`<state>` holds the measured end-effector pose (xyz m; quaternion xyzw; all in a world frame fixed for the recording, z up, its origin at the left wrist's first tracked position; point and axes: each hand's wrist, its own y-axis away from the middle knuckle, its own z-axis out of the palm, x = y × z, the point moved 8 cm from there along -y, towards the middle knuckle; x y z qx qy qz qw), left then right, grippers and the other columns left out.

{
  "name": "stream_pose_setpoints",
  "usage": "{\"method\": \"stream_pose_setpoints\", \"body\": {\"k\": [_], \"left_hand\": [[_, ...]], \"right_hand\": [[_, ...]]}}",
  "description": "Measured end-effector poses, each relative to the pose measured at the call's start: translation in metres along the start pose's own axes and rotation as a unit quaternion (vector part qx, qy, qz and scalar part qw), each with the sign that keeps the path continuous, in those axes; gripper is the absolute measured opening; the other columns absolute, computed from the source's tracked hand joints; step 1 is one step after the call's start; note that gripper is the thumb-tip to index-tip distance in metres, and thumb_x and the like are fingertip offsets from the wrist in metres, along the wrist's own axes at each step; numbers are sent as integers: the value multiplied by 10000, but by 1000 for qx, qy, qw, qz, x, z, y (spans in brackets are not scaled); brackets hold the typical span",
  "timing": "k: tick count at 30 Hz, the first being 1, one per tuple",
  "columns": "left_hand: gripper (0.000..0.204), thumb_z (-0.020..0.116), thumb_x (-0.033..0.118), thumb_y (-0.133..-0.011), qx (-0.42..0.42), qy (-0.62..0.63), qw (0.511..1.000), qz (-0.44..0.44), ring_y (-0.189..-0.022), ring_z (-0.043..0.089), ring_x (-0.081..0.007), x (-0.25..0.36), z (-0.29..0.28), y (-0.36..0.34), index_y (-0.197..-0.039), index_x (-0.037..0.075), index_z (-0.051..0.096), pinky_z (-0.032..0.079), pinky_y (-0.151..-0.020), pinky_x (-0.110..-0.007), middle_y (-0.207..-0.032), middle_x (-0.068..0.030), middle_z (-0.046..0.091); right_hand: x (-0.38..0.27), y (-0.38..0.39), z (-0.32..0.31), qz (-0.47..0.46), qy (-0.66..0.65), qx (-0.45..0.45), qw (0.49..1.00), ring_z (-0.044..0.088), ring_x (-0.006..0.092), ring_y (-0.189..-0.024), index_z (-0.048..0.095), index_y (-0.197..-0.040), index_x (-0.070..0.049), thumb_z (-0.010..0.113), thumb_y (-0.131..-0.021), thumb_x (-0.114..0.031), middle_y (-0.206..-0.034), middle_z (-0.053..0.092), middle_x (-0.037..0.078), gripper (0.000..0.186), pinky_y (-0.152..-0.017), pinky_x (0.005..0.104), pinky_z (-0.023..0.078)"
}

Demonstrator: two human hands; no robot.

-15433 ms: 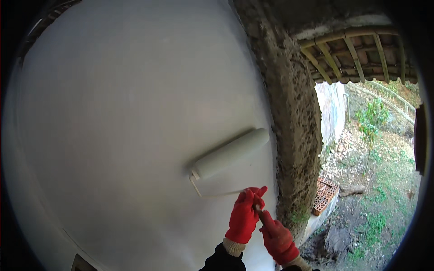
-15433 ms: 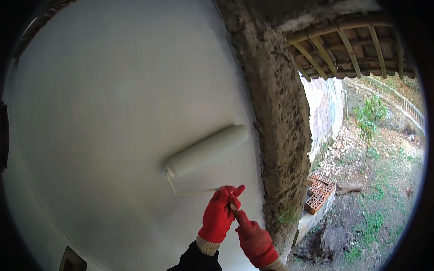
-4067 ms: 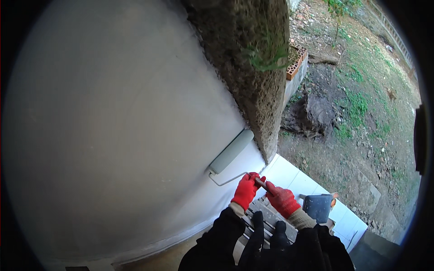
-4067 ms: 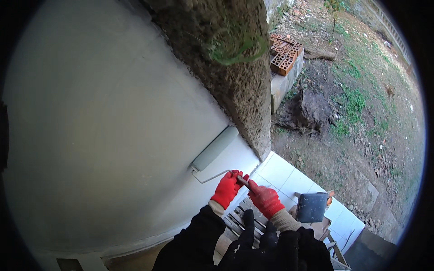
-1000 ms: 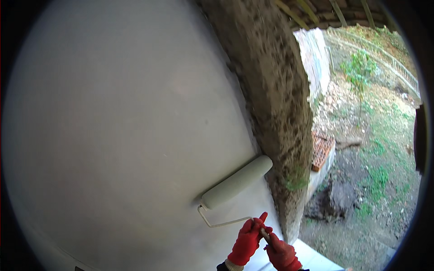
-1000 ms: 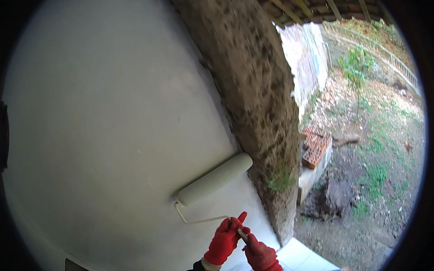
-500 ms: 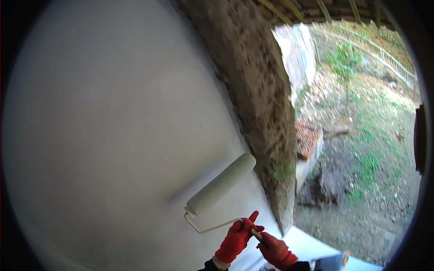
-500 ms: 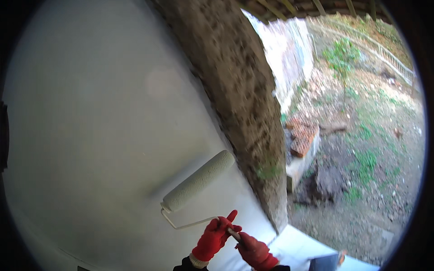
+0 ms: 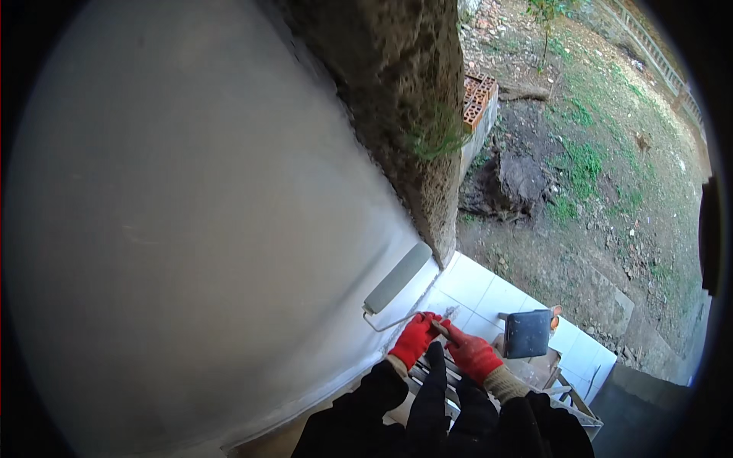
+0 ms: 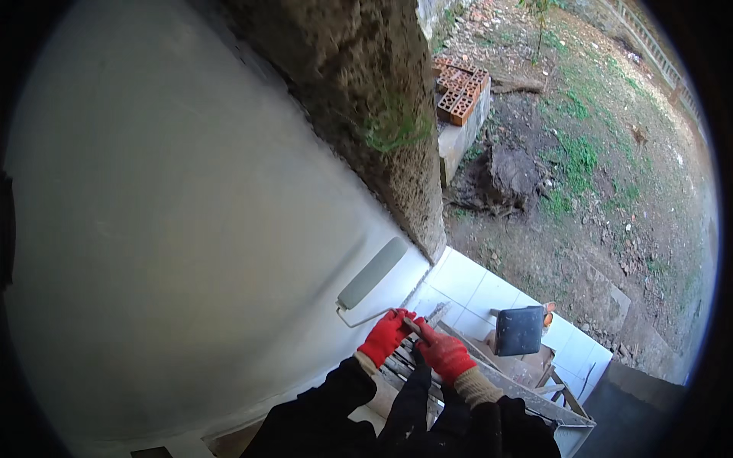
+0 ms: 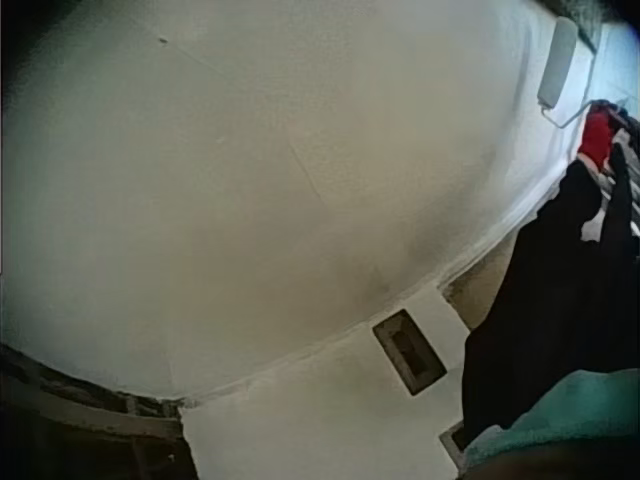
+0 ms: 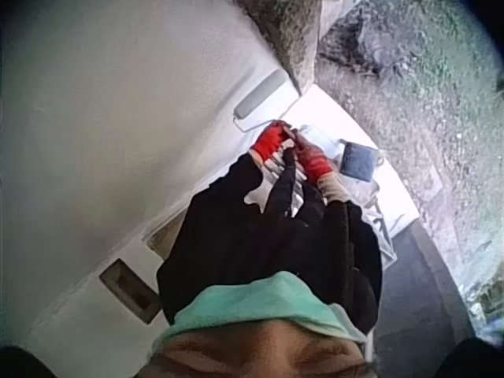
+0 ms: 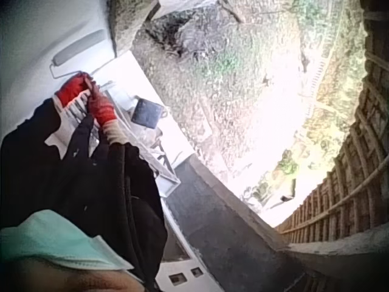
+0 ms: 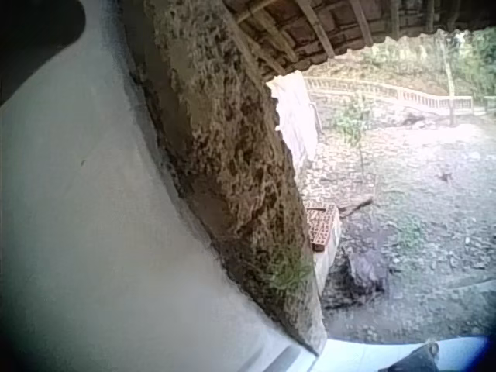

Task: The person paints a ceiling using a roller, moving it back and forth over the surface while wearing red gloves.

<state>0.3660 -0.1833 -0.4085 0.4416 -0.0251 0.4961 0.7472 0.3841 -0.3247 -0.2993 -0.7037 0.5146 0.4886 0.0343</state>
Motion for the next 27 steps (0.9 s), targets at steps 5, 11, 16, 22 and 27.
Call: {"method": "stream_pose_setpoints", "body": {"k": [5, 11, 16, 22, 27], "left_hand": [[192, 402, 167, -1011, 24, 104, 994, -26, -1193, 494, -374, -26, -46, -54, -1120, 10, 389, 409, -1043, -480, -1225, -210, 480], [206, 383, 168, -1015, 30, 123, 992, -17, -1212, 472, -406, -32, -72, -101, -1134, 0, 364, 392, -1051, -517, -1233, -214, 455], [216, 398, 160, -1009, 85, 97, 992, -8, -1230, 457, -403, -21, -84, -127, -1150, 0, 358, 366, -1069, -521, -1253, -219, 447], [143, 406, 134, -1006, 41, 125, 991, 8, -1267, 412, -420, -9, -82, -134, -1098, 32, 366, 331, -1092, -529, -1369, -237, 399], [128, 427, 135, -1000, 6, 151, 988, 30, -1230, 457, -416, -1, -70, -124, -1063, 41, 369, 360, -1075, -525, -1337, -230, 439]], "right_hand": [[40, -52, 34, 25, 22, -22, 999, 626, 412, -829, 413, -1348, -222, 536, -890, -286, -915, 645, 214, 479, -694, 492, 483], [64, -99, 48, 37, 28, -51, 998, 622, 409, -838, 426, -1346, -221, 531, -894, -288, -900, 642, 214, 469, -703, 489, 485], [75, -133, 55, 19, 31, -38, 999, 625, 401, -831, 425, -1347, -218, 517, -897, -289, -909, 646, 203, 465, -706, 480, 489], [74, -149, 55, -36, 81, -23, 996, 627, 395, -776, 403, -1358, -210, 530, -891, -279, -865, 648, 183, 489, -661, 487, 486], [64, -142, 47, -44, 119, -17, 992, 625, 385, -733, 400, -1298, -166, 556, -888, -279, -803, 634, 173, 453, -608, 491, 471]]}}
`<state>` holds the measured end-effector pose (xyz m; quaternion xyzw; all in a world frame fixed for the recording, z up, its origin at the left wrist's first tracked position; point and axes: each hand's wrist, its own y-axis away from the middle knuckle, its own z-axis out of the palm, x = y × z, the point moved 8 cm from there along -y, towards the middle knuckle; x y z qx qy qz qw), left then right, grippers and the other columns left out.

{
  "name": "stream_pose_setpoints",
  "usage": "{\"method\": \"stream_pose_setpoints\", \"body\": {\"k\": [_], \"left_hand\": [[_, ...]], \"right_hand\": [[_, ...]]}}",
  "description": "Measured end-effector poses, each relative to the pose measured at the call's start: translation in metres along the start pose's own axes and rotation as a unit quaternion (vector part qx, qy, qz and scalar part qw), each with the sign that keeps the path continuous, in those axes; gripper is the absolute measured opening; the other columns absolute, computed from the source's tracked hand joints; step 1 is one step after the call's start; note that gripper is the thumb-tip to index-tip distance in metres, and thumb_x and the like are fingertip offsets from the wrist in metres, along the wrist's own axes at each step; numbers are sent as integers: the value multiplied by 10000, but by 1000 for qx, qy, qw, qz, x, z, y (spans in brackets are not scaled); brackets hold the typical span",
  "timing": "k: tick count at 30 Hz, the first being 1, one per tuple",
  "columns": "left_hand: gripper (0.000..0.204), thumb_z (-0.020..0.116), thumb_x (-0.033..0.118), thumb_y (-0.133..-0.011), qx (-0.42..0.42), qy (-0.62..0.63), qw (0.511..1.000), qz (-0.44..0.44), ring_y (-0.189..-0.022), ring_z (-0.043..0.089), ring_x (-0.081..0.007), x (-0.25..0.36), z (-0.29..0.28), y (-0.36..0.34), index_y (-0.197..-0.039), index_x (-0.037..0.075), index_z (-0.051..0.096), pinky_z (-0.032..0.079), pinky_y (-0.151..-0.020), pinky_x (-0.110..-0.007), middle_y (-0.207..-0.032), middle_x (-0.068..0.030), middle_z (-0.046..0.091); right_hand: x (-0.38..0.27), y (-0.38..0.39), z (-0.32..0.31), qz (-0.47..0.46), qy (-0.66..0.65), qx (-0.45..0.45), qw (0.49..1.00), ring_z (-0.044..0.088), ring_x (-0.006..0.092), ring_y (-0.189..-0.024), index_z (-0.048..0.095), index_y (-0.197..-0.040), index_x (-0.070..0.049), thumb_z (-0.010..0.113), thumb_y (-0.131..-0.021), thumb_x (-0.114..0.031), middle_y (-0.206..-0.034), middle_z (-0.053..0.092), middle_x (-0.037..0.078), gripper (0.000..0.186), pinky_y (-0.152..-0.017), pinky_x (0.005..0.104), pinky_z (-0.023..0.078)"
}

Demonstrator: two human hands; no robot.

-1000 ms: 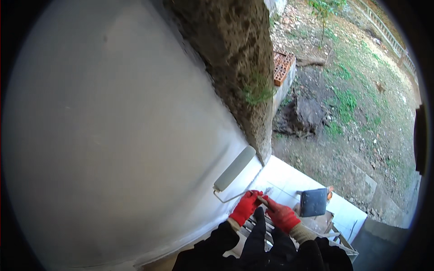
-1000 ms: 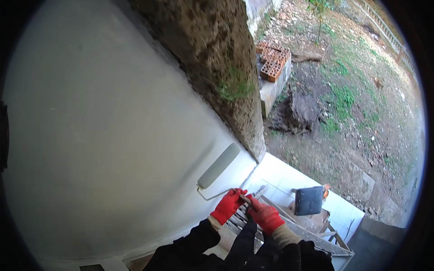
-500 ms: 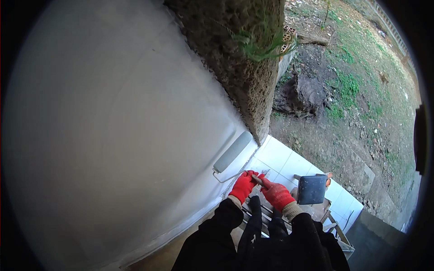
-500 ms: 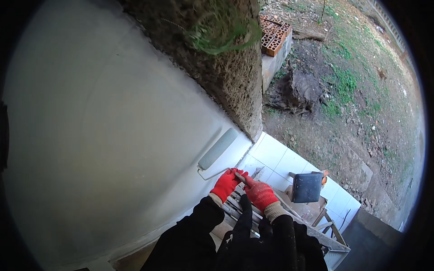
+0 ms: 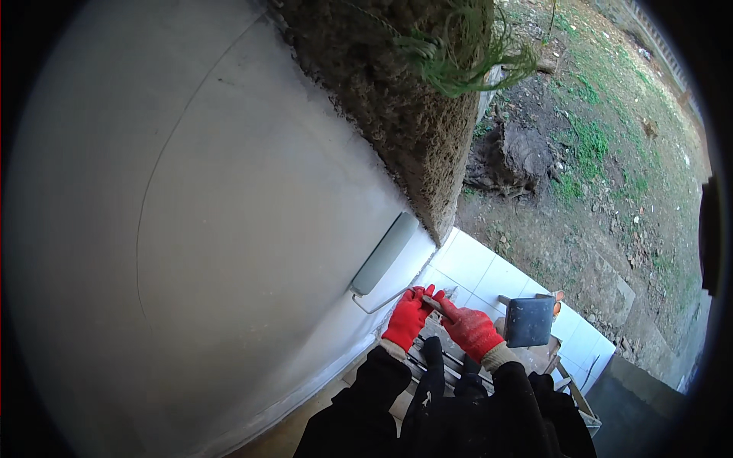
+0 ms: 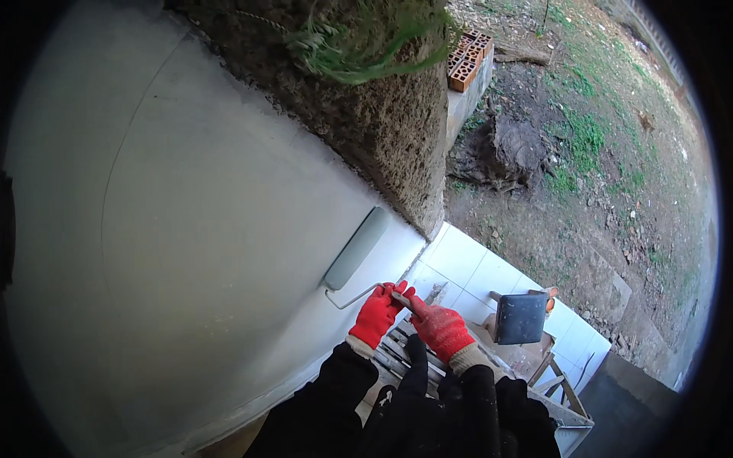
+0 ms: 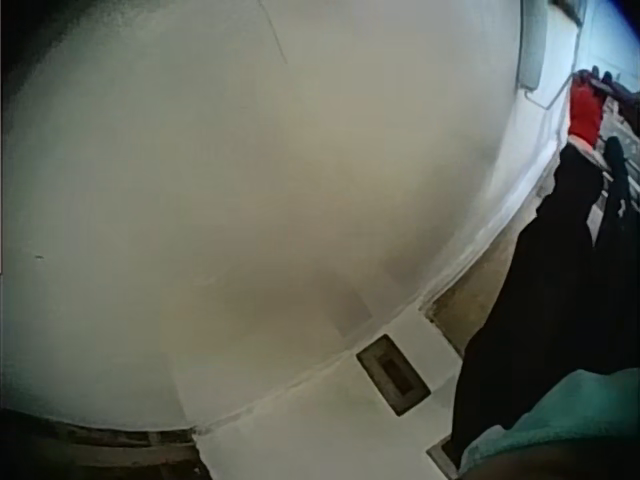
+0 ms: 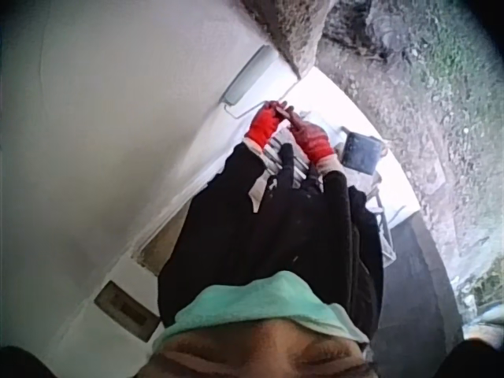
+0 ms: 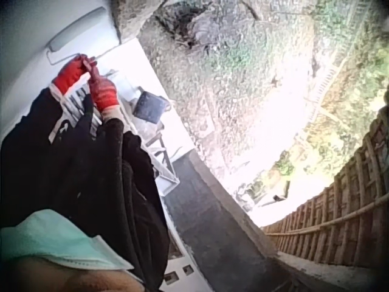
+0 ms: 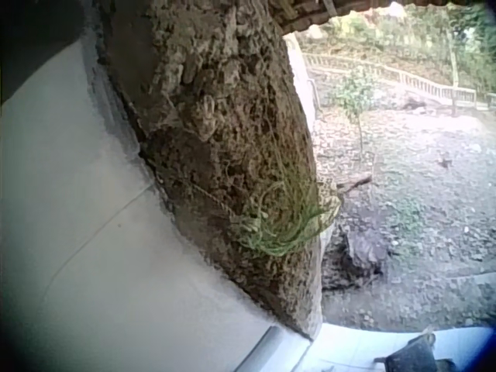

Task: The person paints a ceiling using a roller, moving it back and forth over the surface while wearing red gloves.

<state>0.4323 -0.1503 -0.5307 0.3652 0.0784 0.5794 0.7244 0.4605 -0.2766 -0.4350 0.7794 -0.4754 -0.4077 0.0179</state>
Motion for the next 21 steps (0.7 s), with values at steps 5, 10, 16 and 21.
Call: {"method": "stream_pose_setpoints", "body": {"k": [5, 10, 16, 21], "left_hand": [[112, 439, 143, -997, -20, -35, 999, 6, -1211, 492, -375, 15, 33, 25, -1024, 50, 383, 388, -1060, -500, -1300, -216, 482], [104, 412, 150, -1006, -47, -81, 995, 20, -1169, 534, -345, 29, 78, 58, -1007, 48, 433, 437, -1022, -478, -1271, -184, 511], [153, 370, 112, -1010, -69, -175, 980, 66, -1106, 591, -313, 63, 150, 122, -1005, 35, 502, 473, -993, -403, -1420, -212, 380], [176, 350, 97, -1013, -59, -240, 963, 107, -1066, 618, -286, 98, 208, 180, -981, 21, 506, 473, -991, -372, -1414, -206, 391]], "right_hand": [[-24, 18, -24, -11, 18, 40, 999, 629, 348, -696, 433, -1229, -163, 574, -883, -284, -741, 616, 140, 393, -573, 467, 476], [-48, 48, -56, -36, 21, 94, 995, 623, 343, -630, 428, -1298, -178, 613, -852, -267, -705, 611, 132, 492, -511, 469, 472], [-94, 88, -102, -79, 3, 130, 988, 620, 336, -629, 444, -1308, -163, 645, -824, -241, -705, 613, 124, 530, -510, 459, 470], [-132, 114, -128, -142, -52, 208, 966, 616, 333, -601, 471, -1294, -177, 678, -796, -225, -682, 610, 109, 542, -479, 454, 458]]}}
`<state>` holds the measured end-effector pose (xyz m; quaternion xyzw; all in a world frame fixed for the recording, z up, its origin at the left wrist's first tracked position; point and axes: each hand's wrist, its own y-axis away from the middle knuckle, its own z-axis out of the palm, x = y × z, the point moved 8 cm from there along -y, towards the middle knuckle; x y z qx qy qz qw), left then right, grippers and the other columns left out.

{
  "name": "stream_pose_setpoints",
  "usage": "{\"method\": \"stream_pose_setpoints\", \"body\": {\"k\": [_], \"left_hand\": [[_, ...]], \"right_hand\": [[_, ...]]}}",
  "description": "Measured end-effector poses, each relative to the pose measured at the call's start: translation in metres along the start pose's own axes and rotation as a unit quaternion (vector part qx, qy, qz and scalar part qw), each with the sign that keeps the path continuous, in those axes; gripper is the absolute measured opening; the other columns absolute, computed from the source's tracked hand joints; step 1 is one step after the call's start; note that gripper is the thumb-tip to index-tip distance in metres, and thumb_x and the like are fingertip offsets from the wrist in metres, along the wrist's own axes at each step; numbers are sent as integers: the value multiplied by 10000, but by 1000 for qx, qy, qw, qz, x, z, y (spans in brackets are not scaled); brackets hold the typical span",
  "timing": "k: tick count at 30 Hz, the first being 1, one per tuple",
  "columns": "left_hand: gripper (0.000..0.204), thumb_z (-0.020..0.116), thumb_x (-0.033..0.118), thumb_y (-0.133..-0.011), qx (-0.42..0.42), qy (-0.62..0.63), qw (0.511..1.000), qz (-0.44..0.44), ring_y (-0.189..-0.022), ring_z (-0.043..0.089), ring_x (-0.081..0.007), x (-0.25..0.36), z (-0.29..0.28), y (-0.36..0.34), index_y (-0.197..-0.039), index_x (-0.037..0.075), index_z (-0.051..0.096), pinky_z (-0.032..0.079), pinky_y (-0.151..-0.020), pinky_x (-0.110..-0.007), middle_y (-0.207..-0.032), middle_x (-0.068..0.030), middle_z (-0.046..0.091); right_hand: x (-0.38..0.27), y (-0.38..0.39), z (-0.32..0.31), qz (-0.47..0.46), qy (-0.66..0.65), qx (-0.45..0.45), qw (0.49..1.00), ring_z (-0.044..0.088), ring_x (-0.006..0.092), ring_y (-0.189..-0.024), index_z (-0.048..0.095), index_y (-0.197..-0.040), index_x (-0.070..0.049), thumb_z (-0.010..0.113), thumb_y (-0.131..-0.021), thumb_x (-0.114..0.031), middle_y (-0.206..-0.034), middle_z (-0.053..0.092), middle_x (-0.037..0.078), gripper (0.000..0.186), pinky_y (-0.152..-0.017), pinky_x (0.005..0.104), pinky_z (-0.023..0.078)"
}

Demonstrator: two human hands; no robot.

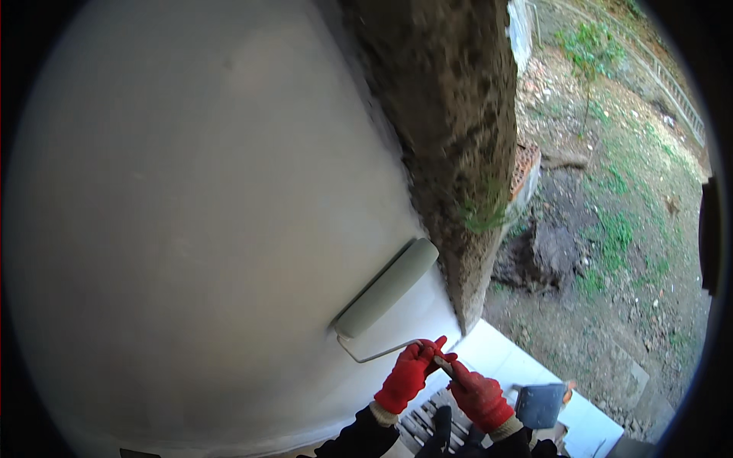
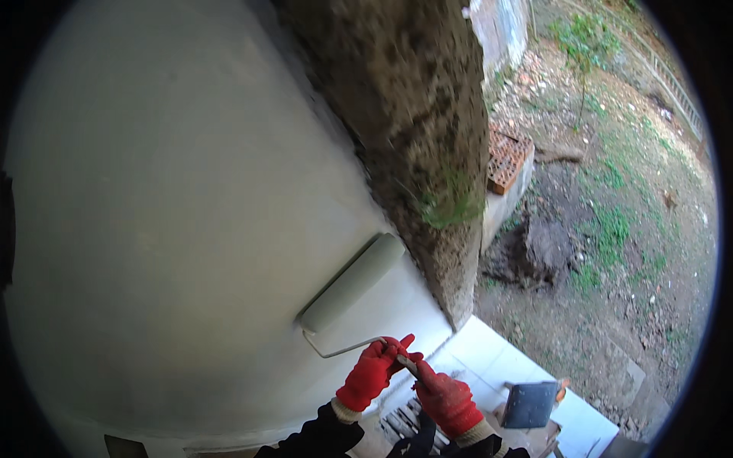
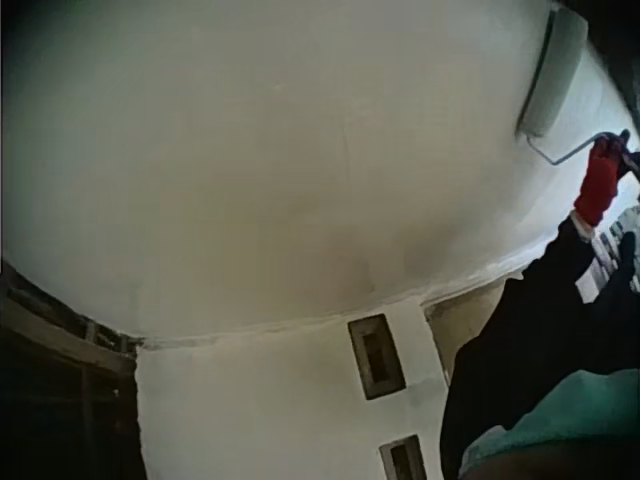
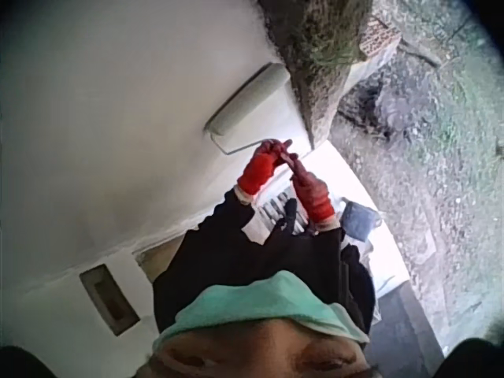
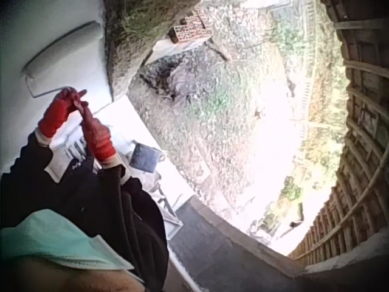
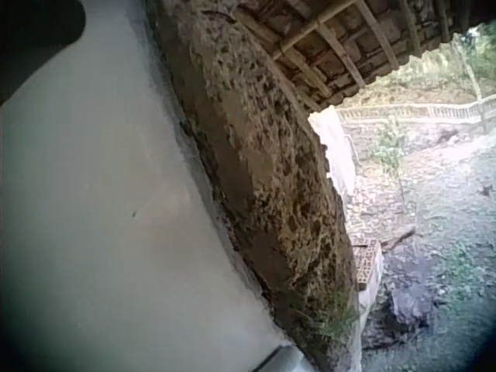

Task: The person paints a ceiling using a roller, moving it back and forth over the surface while wearing red gloves.

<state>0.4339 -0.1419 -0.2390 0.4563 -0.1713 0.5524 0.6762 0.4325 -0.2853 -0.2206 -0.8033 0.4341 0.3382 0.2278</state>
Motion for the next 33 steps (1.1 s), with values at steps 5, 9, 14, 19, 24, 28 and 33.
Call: {"method": "stream_pose_setpoints", "body": {"k": [5, 9, 14, 19, 24, 28, 33], "left_hand": [[166, 374, 129, -1017, -36, -59, 994, 87, -1117, 591, -239, 87, 49, 43, -983, 36, 507, 487, -951, -326, -1376, -195, 444], [151, 394, 168, -1018, -17, -138, 982, 127, -1140, 578, -224, 158, 87, 82, -994, 64, 501, 496, -852, -262, -1357, -149, 487], [160, 395, 190, -1020, -39, -175, 965, 192, -1091, 606, -206, 234, 138, 126, -989, 66, 492, 495, -816, -239, -1336, -145, 509], [161, 399, 170, -1013, -63, -179, 946, 262, -1052, 624, -214, 302, 178, 158, -993, 49, 503, 499, -867, -286, -1237, -137, 563], [182, 431, 153, -998, -86, -177, 913, 358, -995, 639, -247, 373, 222, 191, -1066, 5, 512, 502, -904, -357, -1094, -120, 592], [253, 463, 133, -987, -87, -167, 873, 449, -993, 635, -249, 440, 257, 225, -1193, -12, 489, 505, -902, -357, -1154, -127, 568], [390, 505, 117, -969, -124, -229, 764, 590, -1060, 601, -240, 519, 312, 259, -1323, -18, 412, 489, -923, -339, -1205, -132, 548]], "right_hand": [[-78, -13, -60, -69, -55, 75, 993, 630, 322, -622, 472, -1321, -184, 693, -786, -196, -718, 634, 113, 580, -520, 425, 481], [-134, -25, -99, -65, -144, 90, 983, 673, 332, -728, 511, -1324, -172, 677, -781, -86, -804, 665, 165, 574, -614, 382, 532], [-203, -39, -141, -208, -188, 94, 955, 658, 312, -921, 433, -1394, -187, 508, -892, -15, -1238, 584, 149, 536, -710, 375, 532], [-275, -47, -194, -232, -177, 120, 949, 655, 270, -981, 412, -1411, -170, 468, -902, -3, -1302, 549, 142, 538, -733, 349, 528], [-327, -65, -250, -231, -192, 217, 929, 662, 329, -672, 500, -1293, -155, 622, -846, -157, -758, 667, 128, 463, -584, 399, 520], [-385, -92, -289, -256, -226, 229, 912, 677, 322, -757, 555, -1235, -133, 579, -879, -164, -819, 677, 141, 358, -637, 376, 522], [-459, -123, -360, -269, -256, 247, 895, 662, 258, -734, 582, -1189, -106, 559, -896, -194, -814, 669, 126, 307, -664, 352, 504]]}}
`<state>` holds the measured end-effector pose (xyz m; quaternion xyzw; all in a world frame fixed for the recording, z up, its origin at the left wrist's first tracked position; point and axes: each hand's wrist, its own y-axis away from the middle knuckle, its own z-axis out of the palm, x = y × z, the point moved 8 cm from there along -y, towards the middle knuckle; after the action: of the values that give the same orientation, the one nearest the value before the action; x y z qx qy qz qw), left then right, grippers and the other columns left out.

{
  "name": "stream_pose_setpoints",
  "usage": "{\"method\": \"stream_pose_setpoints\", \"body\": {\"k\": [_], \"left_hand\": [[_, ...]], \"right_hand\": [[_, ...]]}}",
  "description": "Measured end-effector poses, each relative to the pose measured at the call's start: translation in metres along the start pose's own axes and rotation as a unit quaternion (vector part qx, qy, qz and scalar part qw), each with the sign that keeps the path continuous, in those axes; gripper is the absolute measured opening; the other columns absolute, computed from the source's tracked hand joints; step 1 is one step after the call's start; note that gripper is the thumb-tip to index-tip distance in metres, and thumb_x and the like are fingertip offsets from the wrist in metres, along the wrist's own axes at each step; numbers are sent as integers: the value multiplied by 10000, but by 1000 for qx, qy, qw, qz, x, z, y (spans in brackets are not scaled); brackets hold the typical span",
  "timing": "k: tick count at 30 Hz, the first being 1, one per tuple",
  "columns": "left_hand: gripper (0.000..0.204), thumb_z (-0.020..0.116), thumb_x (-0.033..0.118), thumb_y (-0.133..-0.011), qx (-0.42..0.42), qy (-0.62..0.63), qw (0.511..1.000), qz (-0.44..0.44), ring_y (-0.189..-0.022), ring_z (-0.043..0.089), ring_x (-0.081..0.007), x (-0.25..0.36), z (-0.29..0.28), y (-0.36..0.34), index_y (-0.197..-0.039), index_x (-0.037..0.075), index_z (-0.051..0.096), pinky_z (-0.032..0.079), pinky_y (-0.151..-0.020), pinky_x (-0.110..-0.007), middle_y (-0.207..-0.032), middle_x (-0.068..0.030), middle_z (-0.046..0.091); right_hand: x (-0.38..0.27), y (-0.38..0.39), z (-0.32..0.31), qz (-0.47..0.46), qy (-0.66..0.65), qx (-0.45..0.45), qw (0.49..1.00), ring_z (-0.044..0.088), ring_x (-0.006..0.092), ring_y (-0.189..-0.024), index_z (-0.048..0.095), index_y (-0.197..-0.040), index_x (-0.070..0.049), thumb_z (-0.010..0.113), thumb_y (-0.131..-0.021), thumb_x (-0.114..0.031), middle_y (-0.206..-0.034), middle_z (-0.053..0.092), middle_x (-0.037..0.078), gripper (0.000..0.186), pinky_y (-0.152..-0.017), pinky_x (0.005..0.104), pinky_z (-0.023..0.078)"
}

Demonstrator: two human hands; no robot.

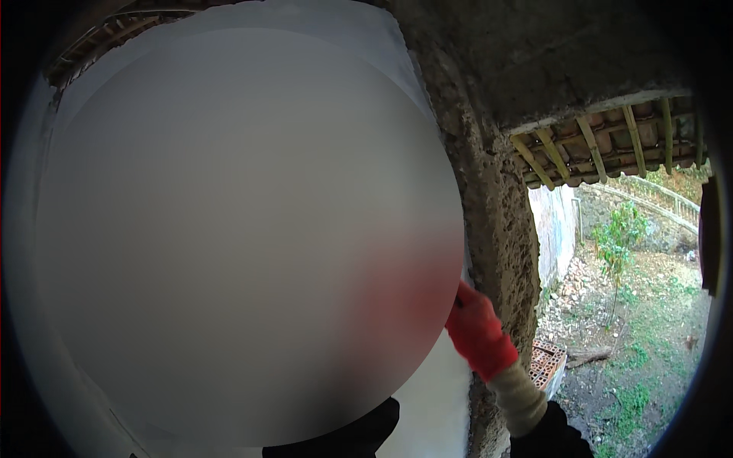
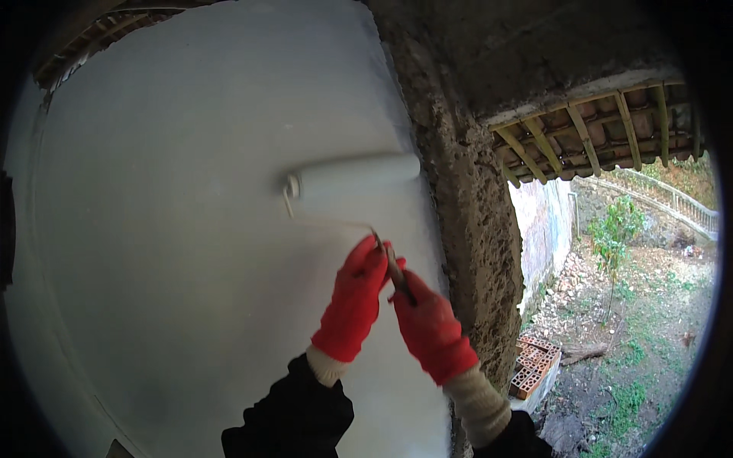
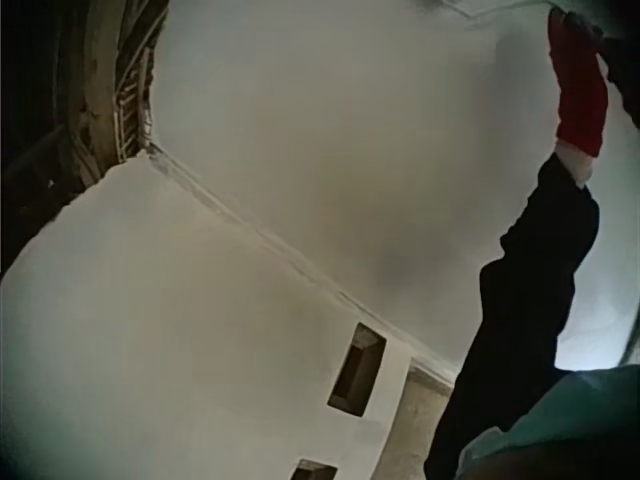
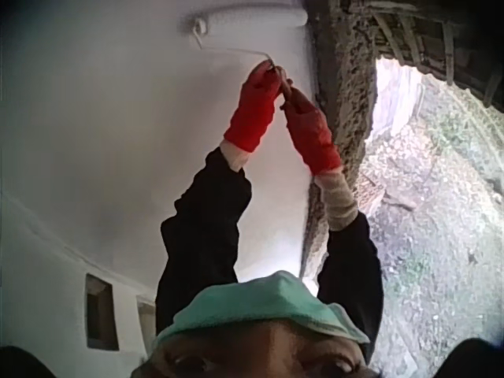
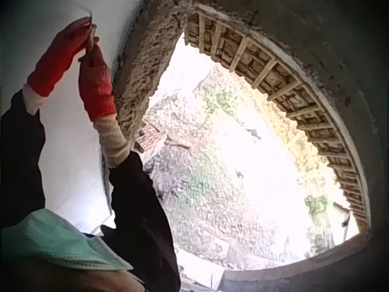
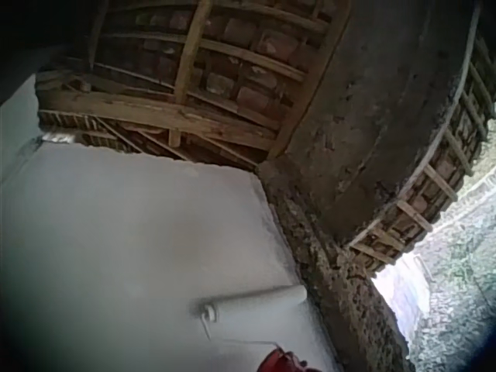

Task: The person paints a ceiling using a roller, moving it back and forth over the surface while wearing red gloves.

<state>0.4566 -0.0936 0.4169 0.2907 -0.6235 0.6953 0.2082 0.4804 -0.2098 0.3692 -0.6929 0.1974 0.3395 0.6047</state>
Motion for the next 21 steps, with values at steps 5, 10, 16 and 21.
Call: {"method": "stream_pose_setpoints", "body": {"k": [5, 10, 16, 21], "left_hand": [[454, 516, 87, -953, 41, -110, 988, 97, -1105, 575, -238, 79, -14, -41, -1362, -34, 360, 450, -965, -303, -1298, -147, 496], [428, 491, 119, -969, 31, -105, 989, 103, -1124, 572, -266, 134, -21, -29, -1353, -27, 372, 446, -956, -308, -1317, -149, 481], [377, 464, 136, -980, 78, -252, 959, 104, -1116, 583, -265, 193, -65, -5, -1330, 4, 414, 428, -963, -318, -1286, -136, 512], [374, 451, 159, -978, 108, -337, 932, 77, -1112, 590, -253, 224, -96, 11, -1315, 0, 427, 421, -959, -322, -1263, -140, 538]], "right_hand": [[-70, -83, 9, -79, -12, -5, 997, 576, 172, -582, 604, -1153, -90, 538, -909, -236, -705, 621, 81, 291, -568, 332, 472], [-126, -158, 9, -45, -97, -47, 993, 447, 115, -438, 618, -1006, -66, 557, -901, -268, -551, 462, -4, 235, -406, 304, 357], [-211, -254, 19, -97, -121, -57, 986, 434, 112, -470, 568, -879, -87, 580, -889, -288, -578, 447, 14, 202, -416, 273, 339], [-270, -347, 23, -130, -155, -22, 979, 414, 104, -543, 525, -786, -98, 670, -849, -236, -626, 403, -1, 210, -447, 273, 368]]}}
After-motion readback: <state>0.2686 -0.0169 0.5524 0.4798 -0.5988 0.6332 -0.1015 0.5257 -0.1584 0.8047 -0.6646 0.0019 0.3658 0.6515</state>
